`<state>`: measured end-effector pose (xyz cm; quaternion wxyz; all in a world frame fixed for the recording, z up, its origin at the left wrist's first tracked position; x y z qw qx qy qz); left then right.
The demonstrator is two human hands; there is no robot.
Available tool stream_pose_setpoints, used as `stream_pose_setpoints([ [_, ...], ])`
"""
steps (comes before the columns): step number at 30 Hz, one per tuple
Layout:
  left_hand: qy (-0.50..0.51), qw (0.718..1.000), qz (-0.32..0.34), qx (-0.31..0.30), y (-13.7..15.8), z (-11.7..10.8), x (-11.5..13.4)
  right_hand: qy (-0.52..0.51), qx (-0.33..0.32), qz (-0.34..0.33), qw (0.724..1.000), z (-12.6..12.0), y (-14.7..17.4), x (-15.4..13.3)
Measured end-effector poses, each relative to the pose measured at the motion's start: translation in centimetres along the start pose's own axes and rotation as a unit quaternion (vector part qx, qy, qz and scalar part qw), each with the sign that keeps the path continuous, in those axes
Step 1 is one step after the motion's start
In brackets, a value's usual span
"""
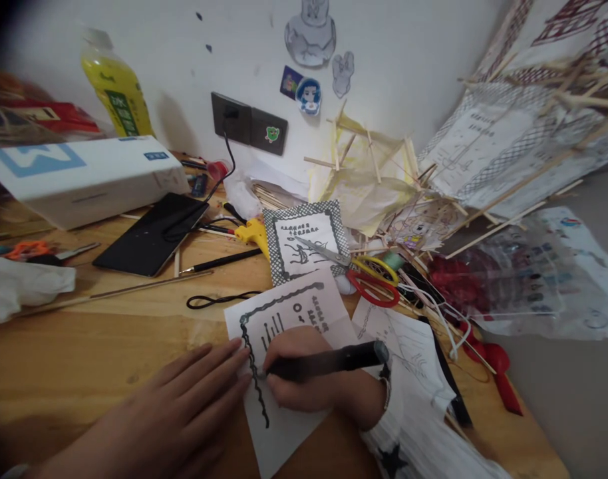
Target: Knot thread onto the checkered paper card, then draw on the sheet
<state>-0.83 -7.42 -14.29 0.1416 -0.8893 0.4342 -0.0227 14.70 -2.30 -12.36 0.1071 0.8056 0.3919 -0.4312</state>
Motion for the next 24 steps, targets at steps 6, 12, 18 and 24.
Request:
stream_pose_setpoints([
  [6,-0.009,1.000,0.008,0.003,0.00,0.01,-0.11,-0.018,-0.018,-0.028,0.999,0.22,0.14,0.36],
  [12,-0.032,0.999,0.008,-0.002,-0.10,-0.09,0.16,-0.042,-0.023,-0.021,0.999,0.07,0.25,0.47],
  [18,-0.017,1.000,0.000,-0.002,0.00,-0.06,0.04,-0.012,-0.028,-0.026,0.999,0.26,0.28,0.63],
  [24,0.008,1.000,-0.013,-0.005,-0.15,-0.15,0.07,-0.004,-0.048,-0.028,0.998,0.37,0.26,0.60],
])
Point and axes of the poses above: each hand's wrist, its own y-axis away from the middle knuckle, its own z-axis out of the palm, x = y × z, the point moved 4 cm from there along -y, towards the middle knuckle, and after that the axes turned 10 degrees about -y, right-handed, at the moved point
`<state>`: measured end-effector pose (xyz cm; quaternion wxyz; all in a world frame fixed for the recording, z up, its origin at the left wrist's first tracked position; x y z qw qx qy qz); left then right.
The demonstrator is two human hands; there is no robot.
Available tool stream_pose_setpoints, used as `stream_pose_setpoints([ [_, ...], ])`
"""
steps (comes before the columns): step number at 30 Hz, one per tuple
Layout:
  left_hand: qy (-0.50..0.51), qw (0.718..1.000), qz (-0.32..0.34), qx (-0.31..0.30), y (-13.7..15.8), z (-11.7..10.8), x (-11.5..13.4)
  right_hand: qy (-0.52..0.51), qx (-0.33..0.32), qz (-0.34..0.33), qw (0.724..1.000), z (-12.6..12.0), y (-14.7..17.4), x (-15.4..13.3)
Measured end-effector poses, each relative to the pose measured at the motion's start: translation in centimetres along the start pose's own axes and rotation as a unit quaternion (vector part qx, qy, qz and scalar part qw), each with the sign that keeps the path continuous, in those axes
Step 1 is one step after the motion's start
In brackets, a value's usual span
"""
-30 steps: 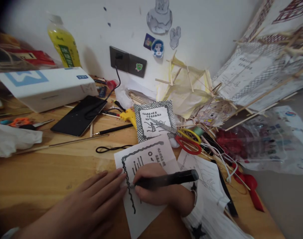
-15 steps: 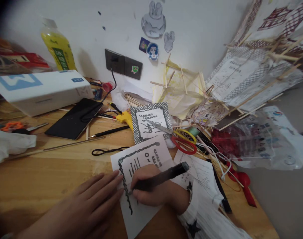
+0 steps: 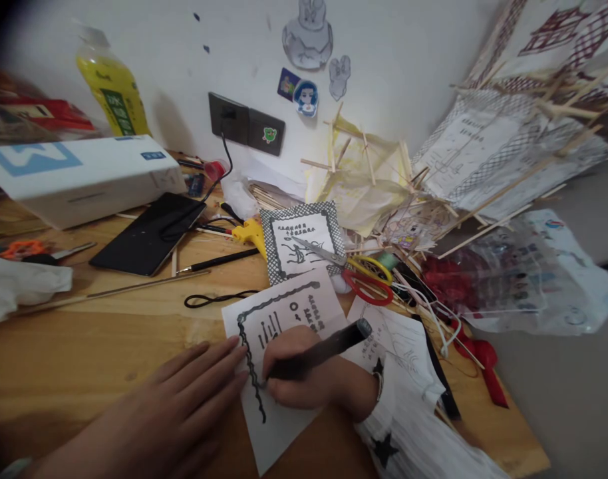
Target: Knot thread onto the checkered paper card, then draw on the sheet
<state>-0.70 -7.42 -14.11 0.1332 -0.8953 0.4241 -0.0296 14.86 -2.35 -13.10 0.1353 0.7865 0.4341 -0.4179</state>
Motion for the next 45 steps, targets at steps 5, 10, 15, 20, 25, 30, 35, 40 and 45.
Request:
stream_pose_setpoints([
  [5,0.001,1.000,-0.014,0.007,0.0,0.1,0.0,-0.032,-0.012,-0.024,0.999,0.0,-0.1,-0.1],
  [10,-0.018,1.000,0.017,0.011,0.0,-0.2,-0.1,-0.103,0.030,-0.006,0.994,-0.6,0.0,-0.1],
  [15,-0.014,0.997,0.074,0.033,0.0,-0.1,0.7,-0.116,0.070,0.005,0.991,-1.1,0.2,-0.2],
  [20,-0.013,1.000,0.011,0.010,0.1,0.4,0.4,-0.094,0.057,0.011,0.994,-0.9,0.2,-0.4],
  [25,-0.011,1.000,0.014,0.011,0.2,0.4,0.4,-0.036,0.077,0.031,0.996,-0.7,0.0,-0.5],
  [30,-0.006,1.000,0.027,0.014,0.3,0.4,0.2,0.008,0.065,0.039,0.997,-0.5,-0.1,-0.7],
  [35,-0.008,0.999,0.042,0.006,0.1,0.0,0.2,0.029,0.041,0.036,0.998,-0.3,-0.3,-0.9],
  [40,0.001,0.999,0.038,0.006,-0.1,-0.2,0.2,0.031,0.032,0.030,0.999,-0.2,-0.3,-0.7],
  [45,-0.006,0.999,0.039,0.004,0.1,-0.1,0.2,-0.008,0.032,-0.010,0.999,-0.2,-0.1,-0.6],
])
Point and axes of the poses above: each hand's wrist, its own y-axis away from the middle knuckle, its own z-axis out of the palm, x = y × z, the point moved 4 cm from there along -y, towards the middle knuckle, and after that the axes turned 10 degrees about -y, right-handed, at the moved point
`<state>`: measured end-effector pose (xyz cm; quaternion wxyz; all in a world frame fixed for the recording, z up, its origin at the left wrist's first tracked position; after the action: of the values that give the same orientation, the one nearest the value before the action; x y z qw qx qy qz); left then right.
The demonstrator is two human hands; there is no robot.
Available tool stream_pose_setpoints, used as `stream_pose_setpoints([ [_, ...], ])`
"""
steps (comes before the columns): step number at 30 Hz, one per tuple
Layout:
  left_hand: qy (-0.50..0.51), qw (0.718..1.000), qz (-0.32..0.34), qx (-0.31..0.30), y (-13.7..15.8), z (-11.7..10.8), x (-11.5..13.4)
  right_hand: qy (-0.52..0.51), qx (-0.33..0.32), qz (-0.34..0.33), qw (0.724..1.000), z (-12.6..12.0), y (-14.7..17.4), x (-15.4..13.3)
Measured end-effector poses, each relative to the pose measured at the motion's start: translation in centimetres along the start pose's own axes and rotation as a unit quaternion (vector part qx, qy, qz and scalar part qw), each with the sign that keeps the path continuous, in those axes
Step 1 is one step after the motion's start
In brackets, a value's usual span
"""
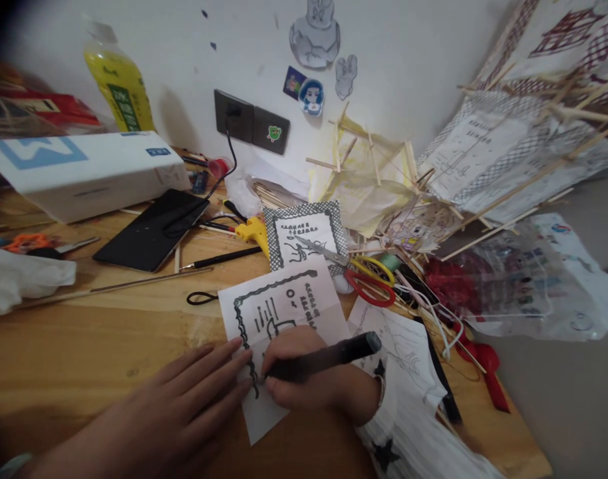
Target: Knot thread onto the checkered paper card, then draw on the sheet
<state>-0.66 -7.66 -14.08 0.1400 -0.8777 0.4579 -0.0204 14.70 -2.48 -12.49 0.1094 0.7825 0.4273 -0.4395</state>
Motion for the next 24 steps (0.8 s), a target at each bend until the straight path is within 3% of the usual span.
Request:
stream_pose_setpoints([
  [7,0.003,1.000,-0.025,-0.002,-0.1,0.0,0.1,-0.009,-0.005,0.019,1.000,0.0,0.2,0.4],
  [13,-0.002,1.000,-0.008,0.014,0.1,-0.1,0.1,0.022,-0.015,0.019,0.999,0.1,0.1,0.3],
  [18,0.006,1.000,-0.004,0.011,-0.1,-0.1,0.0,-0.036,-0.045,-0.006,0.998,0.4,0.1,0.3],
  [20,0.008,1.000,0.000,0.002,-0.2,-0.2,-0.1,-0.084,-0.013,0.000,0.996,0.1,0.1,0.3],
  [24,-0.016,1.000,0.000,-0.018,-0.5,-1.1,-0.5,-0.201,0.123,0.047,0.971,-1.3,0.3,0.7],
])
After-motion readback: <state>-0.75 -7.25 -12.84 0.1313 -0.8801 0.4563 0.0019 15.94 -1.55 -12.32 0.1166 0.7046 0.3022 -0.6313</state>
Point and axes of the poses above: each hand's wrist, its own y-axis away from the middle knuckle, its own z-axis out of the palm, x = y × z, the point moved 4 cm from there along -y, towards the middle knuckle, and after that the axes turned 10 degrees about -y, right-handed, at the moved point
